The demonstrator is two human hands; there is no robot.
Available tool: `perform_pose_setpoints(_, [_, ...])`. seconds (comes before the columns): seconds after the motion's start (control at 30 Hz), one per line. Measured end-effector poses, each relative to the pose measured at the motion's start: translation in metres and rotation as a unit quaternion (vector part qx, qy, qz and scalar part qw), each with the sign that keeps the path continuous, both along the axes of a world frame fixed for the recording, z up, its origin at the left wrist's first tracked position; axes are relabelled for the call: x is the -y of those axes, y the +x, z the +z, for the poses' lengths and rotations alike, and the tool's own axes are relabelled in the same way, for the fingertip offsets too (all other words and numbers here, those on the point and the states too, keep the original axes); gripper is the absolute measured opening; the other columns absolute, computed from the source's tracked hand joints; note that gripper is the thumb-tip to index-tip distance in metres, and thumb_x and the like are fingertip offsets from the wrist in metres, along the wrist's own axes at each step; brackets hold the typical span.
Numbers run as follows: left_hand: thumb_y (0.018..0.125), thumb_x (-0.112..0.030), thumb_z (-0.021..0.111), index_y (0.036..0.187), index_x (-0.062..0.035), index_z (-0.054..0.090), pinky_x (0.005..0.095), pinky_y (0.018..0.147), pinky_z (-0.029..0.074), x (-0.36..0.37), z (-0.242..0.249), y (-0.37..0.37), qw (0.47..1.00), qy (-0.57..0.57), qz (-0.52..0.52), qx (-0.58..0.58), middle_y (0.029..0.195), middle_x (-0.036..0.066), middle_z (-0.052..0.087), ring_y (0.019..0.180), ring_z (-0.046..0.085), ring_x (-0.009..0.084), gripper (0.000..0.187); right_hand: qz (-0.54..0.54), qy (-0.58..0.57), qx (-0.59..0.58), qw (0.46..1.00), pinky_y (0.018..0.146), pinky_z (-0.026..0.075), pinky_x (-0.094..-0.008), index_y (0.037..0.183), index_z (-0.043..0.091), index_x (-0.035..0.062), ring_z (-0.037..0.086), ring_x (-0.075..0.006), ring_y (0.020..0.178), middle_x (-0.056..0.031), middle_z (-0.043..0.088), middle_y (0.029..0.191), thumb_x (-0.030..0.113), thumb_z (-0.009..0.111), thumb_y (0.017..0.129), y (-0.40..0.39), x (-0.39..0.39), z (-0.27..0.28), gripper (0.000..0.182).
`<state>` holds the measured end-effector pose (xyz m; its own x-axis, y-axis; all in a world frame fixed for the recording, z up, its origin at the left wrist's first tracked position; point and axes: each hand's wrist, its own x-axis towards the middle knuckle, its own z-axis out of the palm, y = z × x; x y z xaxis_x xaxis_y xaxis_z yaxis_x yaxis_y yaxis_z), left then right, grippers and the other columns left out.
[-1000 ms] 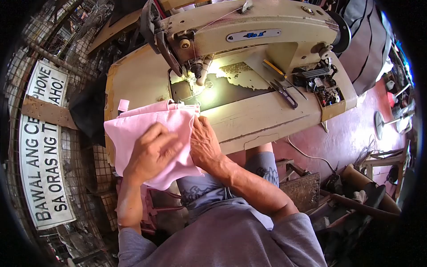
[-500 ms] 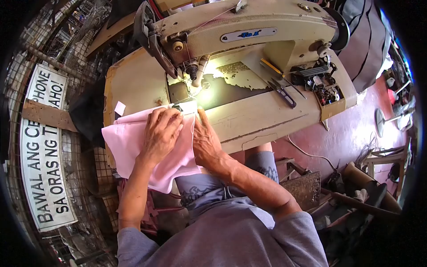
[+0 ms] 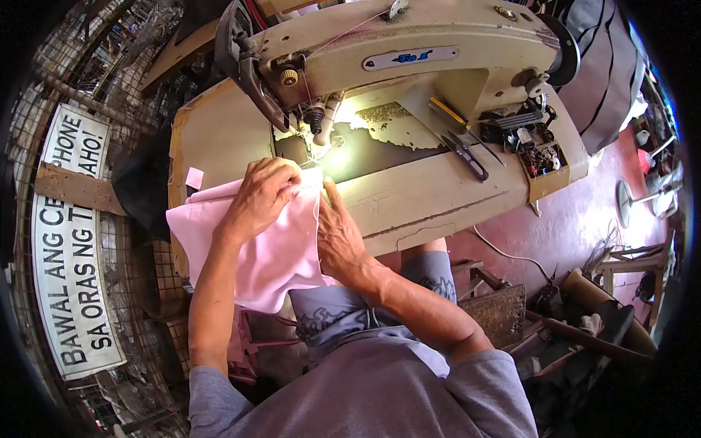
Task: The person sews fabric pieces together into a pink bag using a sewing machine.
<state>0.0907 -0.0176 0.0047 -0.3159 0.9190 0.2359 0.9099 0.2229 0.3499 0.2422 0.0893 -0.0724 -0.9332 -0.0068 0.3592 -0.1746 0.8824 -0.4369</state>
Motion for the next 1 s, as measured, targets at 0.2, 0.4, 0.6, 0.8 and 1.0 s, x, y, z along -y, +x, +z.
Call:
perform_pose_setpoints(0.2, [0.09, -0.007, 0.069, 0.097, -0.005, 0.063, 0.0432, 0.095, 0.043, -0.003, -0.007, -0.001, 1.0, 0.019, 0.014, 0.014, 0.101, 0.011, 0.061, 0.101, 0.058, 0.0319, 0.01, 0.035, -0.05, -0.053, 0.997, 0.129, 0.013, -0.0564, 0.135, 0.061, 0.0036, 0.038, -0.0354, 0.146, -0.0175, 0.053, 0.148, 0.02, 0.067, 0.076, -0.005, -0.012, -0.004, 0.061])
perform_pose_setpoints(0.4, [0.088, -0.009, 0.071, 0.096, -0.0072, 0.065, 0.0435, 0.096, 0.043, 0.002, -0.03, 0.003, 0.995, 0.094, 0.024, -0.034, 0.104, 0.006, 0.06, 0.106, 0.057, 0.0268, 0.01, -0.106, -0.244, -0.092, 0.96, 0.08, 0.053, -0.0429, 0.097, 0.068, 0.0017, 0.065, -0.0348, 0.093, -0.0171, 0.067, 0.095, 0.005, 0.069, 0.085, -0.009, -0.071, 0.031, 0.012])
perform_pose_setpoints(0.6, [0.085, -0.006, 0.073, 0.097, -0.0075, 0.065, 0.0437, 0.098, 0.044, 0.006, -0.033, 0.012, 0.994, 0.096, 0.019, -0.046, 0.106, 0.006, 0.061, 0.109, 0.058, 0.0277, 0.014, -0.113, -0.239, 0.043, 0.964, 0.077, 0.053, -0.046, 0.11, 0.063, -0.0001, 0.066, -0.0378, 0.085, -0.0201, 0.066, 0.094, 0.032, 0.086, 0.08, -0.083, -0.09, 0.02, 0.049])
perform_pose_setpoints(0.8, [0.081, -0.002, 0.073, 0.101, -0.0062, 0.065, 0.0459, 0.099, 0.045, 0.009, -0.032, 0.018, 0.989, 0.117, 0.008, -0.092, 0.11, 0.009, 0.059, 0.109, 0.058, 0.0294, 0.022, -0.18, -0.183, -0.109, 0.96, 0.071, 0.052, -0.0448, 0.094, 0.065, -0.0003, 0.066, -0.0366, 0.08, -0.0202, 0.066, 0.088, 0.004, 0.069, 0.089, -0.079, -0.074, -0.003, 0.008])
perform_pose_setpoints(1.0, [0.079, -0.001, 0.072, 0.105, -0.004, 0.064, 0.047, 0.098, 0.047, 0.011, -0.035, 0.017, 0.987, 0.12, -0.012, -0.11, 0.111, 0.012, 0.054, 0.108, 0.057, 0.0321, 0.028, -0.117, -0.096, -0.135, 0.979, 0.072, 0.052, -0.0474, 0.099, 0.067, 0.0005, 0.064, -0.0401, 0.083, -0.0191, 0.065, 0.089, 0.004, 0.069, 0.09, -0.069, -0.075, 0.016, 0.01])
